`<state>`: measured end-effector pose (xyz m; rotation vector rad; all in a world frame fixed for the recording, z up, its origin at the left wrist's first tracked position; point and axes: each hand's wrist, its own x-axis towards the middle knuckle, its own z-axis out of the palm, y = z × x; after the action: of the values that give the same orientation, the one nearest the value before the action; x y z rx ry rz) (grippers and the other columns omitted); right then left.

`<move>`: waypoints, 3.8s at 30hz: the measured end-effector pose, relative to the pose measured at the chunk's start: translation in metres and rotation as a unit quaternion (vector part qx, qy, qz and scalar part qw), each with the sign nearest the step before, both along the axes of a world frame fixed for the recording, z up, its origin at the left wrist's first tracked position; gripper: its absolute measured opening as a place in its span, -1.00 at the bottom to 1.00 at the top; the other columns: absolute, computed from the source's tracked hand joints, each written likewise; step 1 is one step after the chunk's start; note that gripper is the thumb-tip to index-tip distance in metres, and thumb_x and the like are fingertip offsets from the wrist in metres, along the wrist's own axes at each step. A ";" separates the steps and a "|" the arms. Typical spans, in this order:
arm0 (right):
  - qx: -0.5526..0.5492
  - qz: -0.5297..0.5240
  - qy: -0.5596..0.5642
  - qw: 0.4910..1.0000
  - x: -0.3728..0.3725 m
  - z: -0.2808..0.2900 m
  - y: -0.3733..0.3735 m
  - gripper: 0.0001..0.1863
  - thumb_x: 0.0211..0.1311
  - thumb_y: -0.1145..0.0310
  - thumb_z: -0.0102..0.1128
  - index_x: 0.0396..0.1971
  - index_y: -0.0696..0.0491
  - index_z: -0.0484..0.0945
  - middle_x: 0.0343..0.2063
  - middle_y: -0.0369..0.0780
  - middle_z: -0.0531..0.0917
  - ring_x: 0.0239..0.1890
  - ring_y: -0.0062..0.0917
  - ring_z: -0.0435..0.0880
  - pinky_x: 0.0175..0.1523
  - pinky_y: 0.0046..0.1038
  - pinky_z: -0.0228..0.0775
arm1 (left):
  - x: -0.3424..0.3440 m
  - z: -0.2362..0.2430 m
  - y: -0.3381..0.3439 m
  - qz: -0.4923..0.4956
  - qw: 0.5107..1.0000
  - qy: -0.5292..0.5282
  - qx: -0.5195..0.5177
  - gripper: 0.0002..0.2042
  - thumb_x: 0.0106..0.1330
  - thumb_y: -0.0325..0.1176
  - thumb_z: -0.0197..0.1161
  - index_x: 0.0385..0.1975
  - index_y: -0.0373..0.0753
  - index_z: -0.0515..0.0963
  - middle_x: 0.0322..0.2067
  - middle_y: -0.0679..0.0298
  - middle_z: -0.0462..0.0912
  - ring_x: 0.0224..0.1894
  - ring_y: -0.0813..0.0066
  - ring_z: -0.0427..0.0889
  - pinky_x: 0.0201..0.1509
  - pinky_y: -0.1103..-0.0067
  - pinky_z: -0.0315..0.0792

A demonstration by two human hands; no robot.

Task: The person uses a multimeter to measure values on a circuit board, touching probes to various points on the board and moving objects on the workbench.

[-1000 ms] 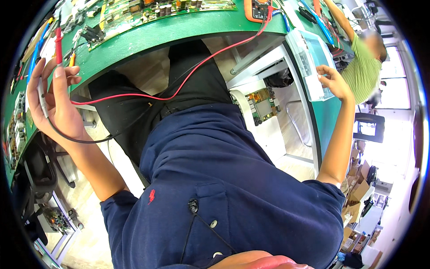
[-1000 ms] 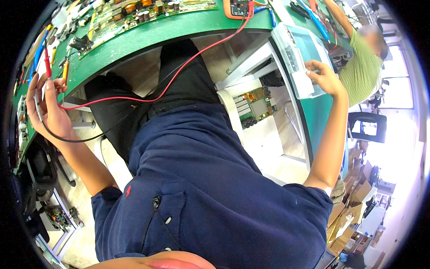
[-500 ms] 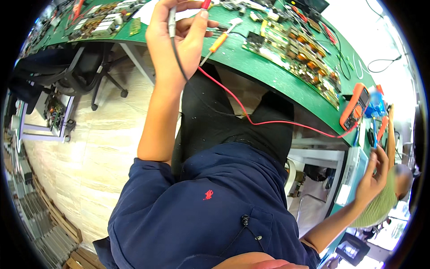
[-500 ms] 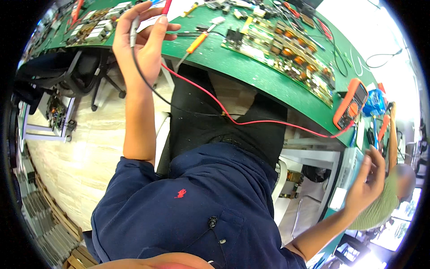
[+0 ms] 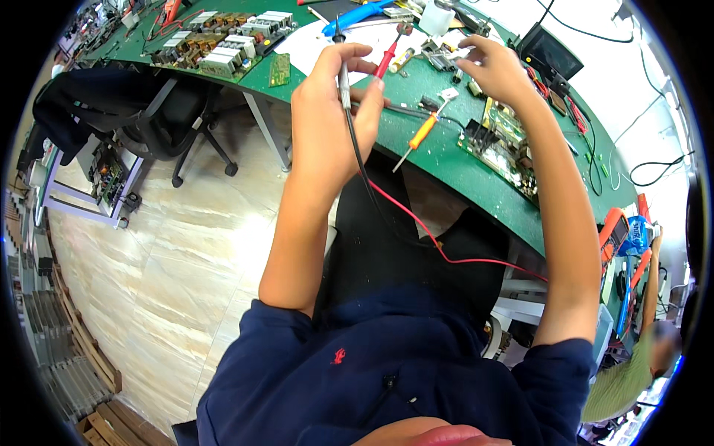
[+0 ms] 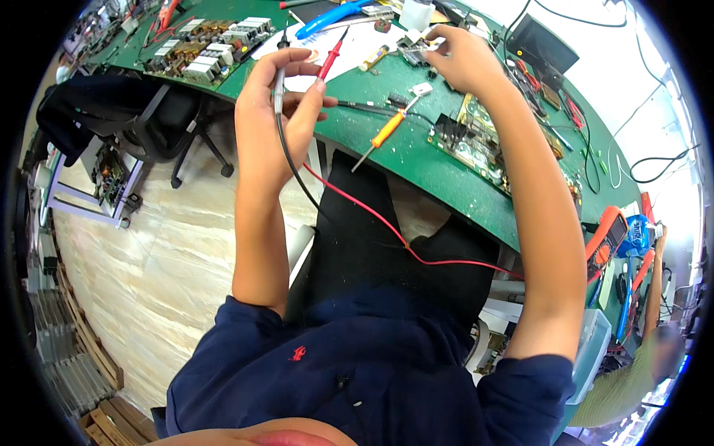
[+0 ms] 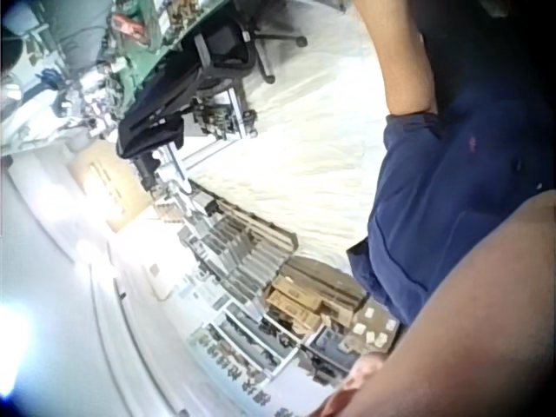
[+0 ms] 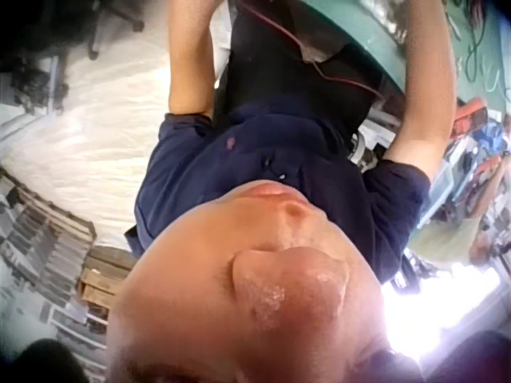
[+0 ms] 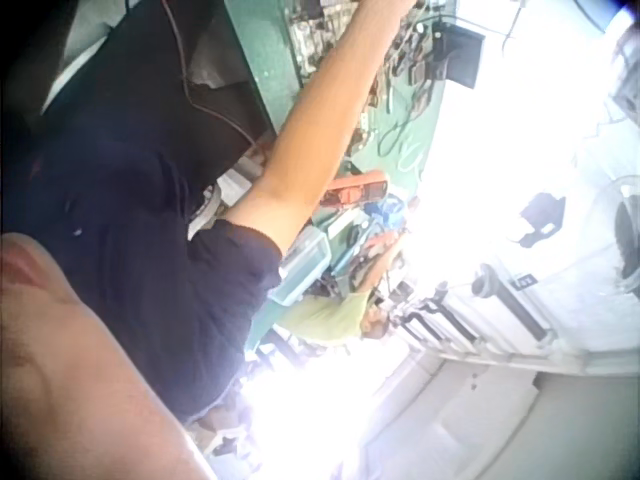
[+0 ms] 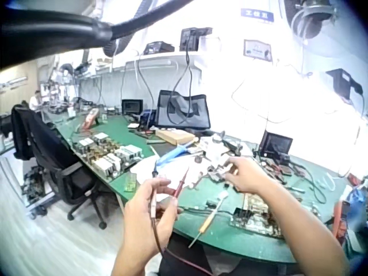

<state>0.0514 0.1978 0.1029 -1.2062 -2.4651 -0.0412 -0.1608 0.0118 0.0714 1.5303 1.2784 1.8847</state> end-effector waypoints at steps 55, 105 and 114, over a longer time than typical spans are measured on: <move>0.087 -0.096 0.240 0.962 0.137 -0.094 -0.195 -0.73 0.07 0.52 0.22 -0.18 0.04 0.61 -0.19 -0.17 0.64 -0.09 -0.26 0.61 0.00 -0.37 0.44 | 0.083 -0.001 -0.035 -0.351 0.927 0.086 -0.103 -0.66 0.20 -0.60 0.21 -0.01 -0.37 0.39 -0.21 0.16 0.60 -0.32 0.44 0.70 -0.34 0.70 0.54; -0.182 -0.011 0.567 0.803 0.162 -0.095 -0.204 -0.73 0.36 0.30 0.01 -0.24 0.20 0.58 -0.58 -0.29 0.59 -0.48 -0.73 0.46 -0.33 -0.67 0.26 | 0.089 -0.044 0.012 -0.387 0.898 0.177 -0.112 -0.81 0.18 -0.57 0.31 -0.22 -0.39 0.55 -0.40 0.26 0.67 -0.33 0.67 0.61 -0.23 0.75 0.44; -0.191 -0.017 0.549 0.813 0.160 -0.095 -0.206 -0.77 0.33 0.30 0.10 -0.24 0.16 0.60 -0.55 -0.31 0.59 -0.47 -0.73 0.48 -0.33 -0.69 0.28 | 0.092 -0.042 0.010 -0.387 0.891 0.205 -0.122 -0.82 0.18 -0.57 0.30 -0.23 -0.39 0.54 -0.39 0.28 0.66 -0.29 0.66 0.61 -0.20 0.74 0.44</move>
<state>0.2116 -0.0078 0.0081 -0.9686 -1.4207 0.9171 -0.0691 0.0217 0.0295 1.9580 0.8007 0.8961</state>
